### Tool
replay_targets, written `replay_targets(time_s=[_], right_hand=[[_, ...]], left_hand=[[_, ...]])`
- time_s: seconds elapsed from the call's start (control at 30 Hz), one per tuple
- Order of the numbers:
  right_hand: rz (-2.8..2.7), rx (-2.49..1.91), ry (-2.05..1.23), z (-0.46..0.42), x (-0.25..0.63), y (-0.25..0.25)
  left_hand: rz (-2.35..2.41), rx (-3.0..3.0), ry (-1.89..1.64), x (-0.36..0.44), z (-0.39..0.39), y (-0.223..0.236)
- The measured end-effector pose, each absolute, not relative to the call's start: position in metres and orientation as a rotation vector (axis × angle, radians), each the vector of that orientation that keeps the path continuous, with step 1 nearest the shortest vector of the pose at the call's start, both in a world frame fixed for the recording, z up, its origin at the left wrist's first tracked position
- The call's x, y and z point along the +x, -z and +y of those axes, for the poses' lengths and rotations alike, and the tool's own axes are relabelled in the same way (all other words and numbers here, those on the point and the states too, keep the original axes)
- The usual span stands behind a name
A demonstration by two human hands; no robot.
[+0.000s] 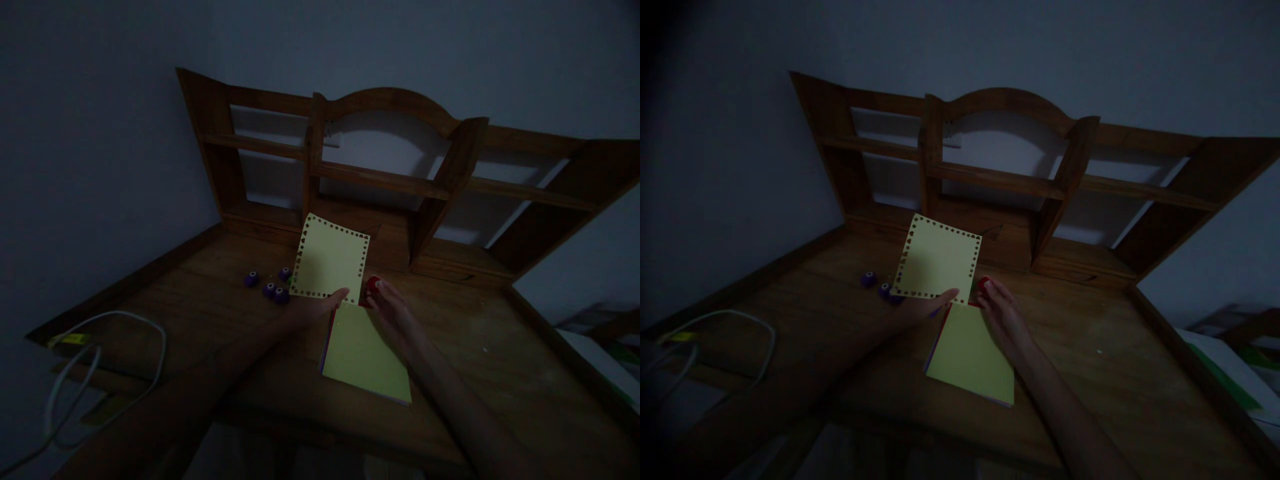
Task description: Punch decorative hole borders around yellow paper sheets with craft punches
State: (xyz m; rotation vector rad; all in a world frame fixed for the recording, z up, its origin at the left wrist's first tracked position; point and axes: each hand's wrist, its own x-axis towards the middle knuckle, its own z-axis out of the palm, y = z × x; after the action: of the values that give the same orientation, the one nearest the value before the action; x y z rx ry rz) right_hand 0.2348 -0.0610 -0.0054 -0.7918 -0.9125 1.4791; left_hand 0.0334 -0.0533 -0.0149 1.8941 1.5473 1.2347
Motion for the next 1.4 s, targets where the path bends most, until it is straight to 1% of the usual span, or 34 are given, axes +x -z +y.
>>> replay_targets(time_s=[0.33, 0.6, 0.8, 0.97, 1.13, 1.3, 1.4], right_hand=[[-1.006, -0.827, -1.547, -0.066, 0.231, 0.006], [-1.037, -0.882, -1.477, -0.066, 0.23, 0.008], [-1.142, -0.959, -1.368, -0.067, 0.23, 0.004], [-1.112, -0.962, -1.382, -0.07, 0.229, 0.0], [-1.13, -0.939, -1.438, -0.073, 0.227, 0.0], [-1.077, -0.972, -1.458, -0.072, 0.227, 0.0], [-1.071, -1.012, -1.438, -0.07, 0.227, 0.0]], left_hand=[[1.513, 1.925, -1.194, 0.032, -0.051, 0.02], [1.523, 1.936, -1.239, 0.032, -0.054, 0.013], [1.552, 1.908, -1.216, 0.032, -0.052, 0.018], [1.581, 1.849, -1.173, 0.032, -0.05, 0.023], [1.487, 1.957, -1.179, 0.031, -0.053, 0.013], [1.42, 1.923, -1.142, 0.029, -0.056, 0.009], [1.483, 1.94, -1.205, 0.029, -0.057, 0.009]])
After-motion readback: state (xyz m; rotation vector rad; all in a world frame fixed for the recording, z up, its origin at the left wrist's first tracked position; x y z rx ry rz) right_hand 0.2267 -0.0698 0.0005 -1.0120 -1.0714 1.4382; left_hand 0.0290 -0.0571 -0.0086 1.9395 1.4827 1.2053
